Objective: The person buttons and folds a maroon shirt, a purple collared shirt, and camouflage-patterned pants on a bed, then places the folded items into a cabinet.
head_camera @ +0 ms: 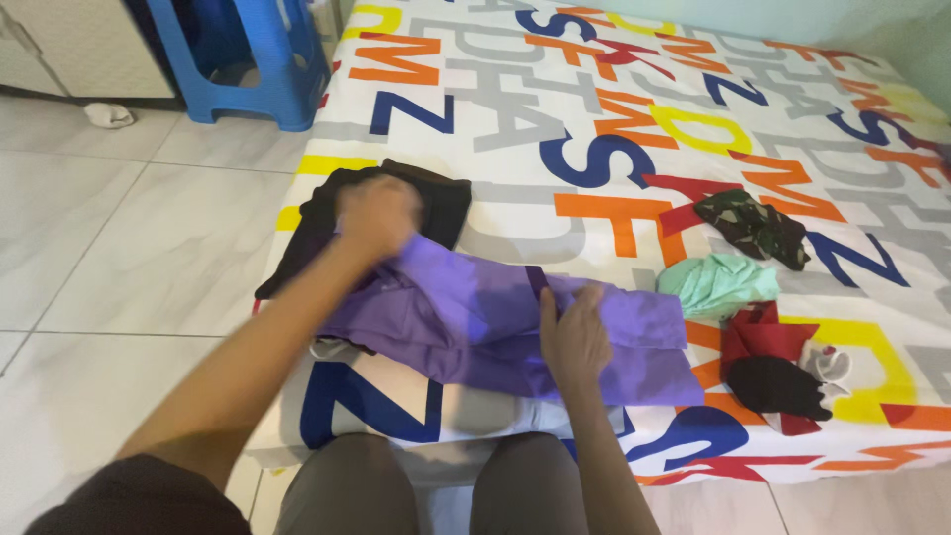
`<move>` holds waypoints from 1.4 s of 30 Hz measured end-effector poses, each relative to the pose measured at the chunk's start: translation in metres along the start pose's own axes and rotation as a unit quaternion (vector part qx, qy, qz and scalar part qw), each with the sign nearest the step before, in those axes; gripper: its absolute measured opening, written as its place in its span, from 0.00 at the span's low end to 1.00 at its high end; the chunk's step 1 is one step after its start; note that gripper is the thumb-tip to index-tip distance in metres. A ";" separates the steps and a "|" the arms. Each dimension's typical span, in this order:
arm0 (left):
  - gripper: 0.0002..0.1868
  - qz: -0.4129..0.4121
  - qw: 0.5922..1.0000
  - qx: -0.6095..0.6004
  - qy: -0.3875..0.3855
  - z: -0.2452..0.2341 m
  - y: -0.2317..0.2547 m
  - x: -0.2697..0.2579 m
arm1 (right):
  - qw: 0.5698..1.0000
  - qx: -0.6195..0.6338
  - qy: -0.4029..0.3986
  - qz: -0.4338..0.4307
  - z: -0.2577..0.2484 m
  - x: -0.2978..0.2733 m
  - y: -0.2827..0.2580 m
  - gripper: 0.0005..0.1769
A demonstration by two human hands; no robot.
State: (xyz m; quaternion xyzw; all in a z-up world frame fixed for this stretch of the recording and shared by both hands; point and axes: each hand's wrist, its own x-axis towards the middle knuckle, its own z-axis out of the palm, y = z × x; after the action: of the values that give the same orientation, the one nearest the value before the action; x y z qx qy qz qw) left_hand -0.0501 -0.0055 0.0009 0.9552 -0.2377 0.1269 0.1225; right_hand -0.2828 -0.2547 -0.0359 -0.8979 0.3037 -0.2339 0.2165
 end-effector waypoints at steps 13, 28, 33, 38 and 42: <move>0.64 0.179 0.951 0.067 -0.244 0.033 0.074 -0.077 | 0.992 -0.109 0.017 -0.056 0.002 0.061 0.088 0.27; 0.56 0.102 0.959 0.000 -0.263 0.042 0.119 -0.079 | 0.965 -0.178 -0.095 0.167 -0.040 0.074 0.188 0.44; 0.47 0.079 0.905 -0.380 -0.172 0.082 0.165 -0.075 | 0.949 0.275 -0.078 0.137 -0.048 0.088 0.135 0.30; 0.56 -0.196 0.304 -0.901 -0.239 0.036 0.128 -0.074 | 0.930 0.330 -0.147 -0.066 -0.020 0.073 -0.036 0.25; 0.47 0.155 0.064 -0.971 -0.173 0.019 0.055 -0.085 | 0.788 0.450 -0.401 -0.126 -0.012 0.020 -0.137 0.36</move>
State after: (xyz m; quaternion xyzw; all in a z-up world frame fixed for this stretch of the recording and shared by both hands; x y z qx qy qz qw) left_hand -0.1465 -0.0221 -0.0327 -0.0723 -0.3072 -0.3694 0.8740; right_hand -0.2139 -0.1717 0.0521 -0.7424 -0.0660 0.0117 0.6666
